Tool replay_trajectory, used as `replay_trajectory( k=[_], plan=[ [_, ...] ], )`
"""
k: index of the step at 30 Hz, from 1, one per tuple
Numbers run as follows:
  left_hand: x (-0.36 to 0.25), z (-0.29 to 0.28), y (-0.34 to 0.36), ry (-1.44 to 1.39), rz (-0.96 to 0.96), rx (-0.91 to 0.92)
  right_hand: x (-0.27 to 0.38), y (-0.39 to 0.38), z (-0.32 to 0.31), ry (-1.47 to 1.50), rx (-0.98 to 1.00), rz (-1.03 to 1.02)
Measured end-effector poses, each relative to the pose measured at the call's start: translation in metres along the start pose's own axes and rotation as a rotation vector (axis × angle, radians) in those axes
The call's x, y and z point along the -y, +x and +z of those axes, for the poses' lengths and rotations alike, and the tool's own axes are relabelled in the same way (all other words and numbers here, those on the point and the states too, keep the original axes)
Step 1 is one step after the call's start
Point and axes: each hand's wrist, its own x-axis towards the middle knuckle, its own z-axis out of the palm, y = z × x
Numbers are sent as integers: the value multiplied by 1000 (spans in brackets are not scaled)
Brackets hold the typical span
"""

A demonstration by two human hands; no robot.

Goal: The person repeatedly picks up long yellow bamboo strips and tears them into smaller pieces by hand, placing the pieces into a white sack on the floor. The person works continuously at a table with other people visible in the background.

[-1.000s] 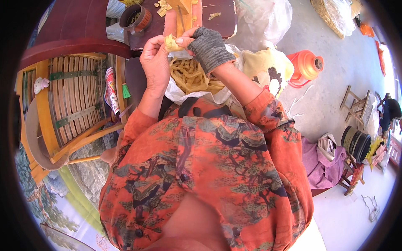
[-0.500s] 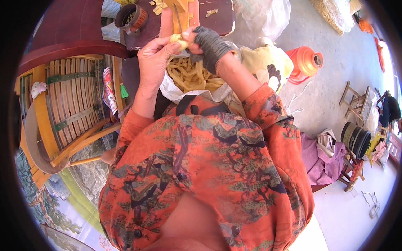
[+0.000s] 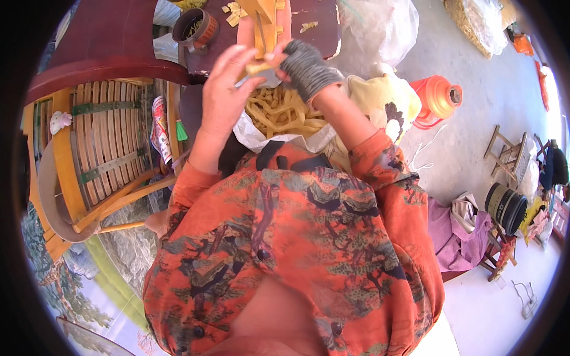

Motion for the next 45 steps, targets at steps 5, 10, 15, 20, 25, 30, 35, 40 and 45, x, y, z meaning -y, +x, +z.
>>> replay_trajectory(
  k=[5, 10, 15, 20, 25, 30, 35, 40, 45],
  plan=[
    [16, 16, -7, 88, 54, 162, -11, -3, 8, -193, 15, 147],
    [57, 24, -3, 63, 257, 104, -7, -7, 14, -536, 141, -80],
    [84, 38, 10, -23, 212, 103, -18, 14, 12, -760, 21, -364],
    [79, 49, 19, -1009, -582, 248, 10, 32, -7, -1106, -62, -353],
    [79, 39, 33, -638, -456, 320, 4, 55, -24, -1252, -155, -441],
    [84, 34, 43, -928, -566, 206, 10, 67, -16, -928, -249, -428],
    [107, 52, 51, -641, -511, 185, 3, 79, -11, -867, -334, -502],
    [96, 60, 42, 10, -446, 195, -29, 95, -27, -1128, -413, -294],
    [86, 37, 14, -628, -741, 177, -21, 64, -32, -946, -384, -293]
  ],
)
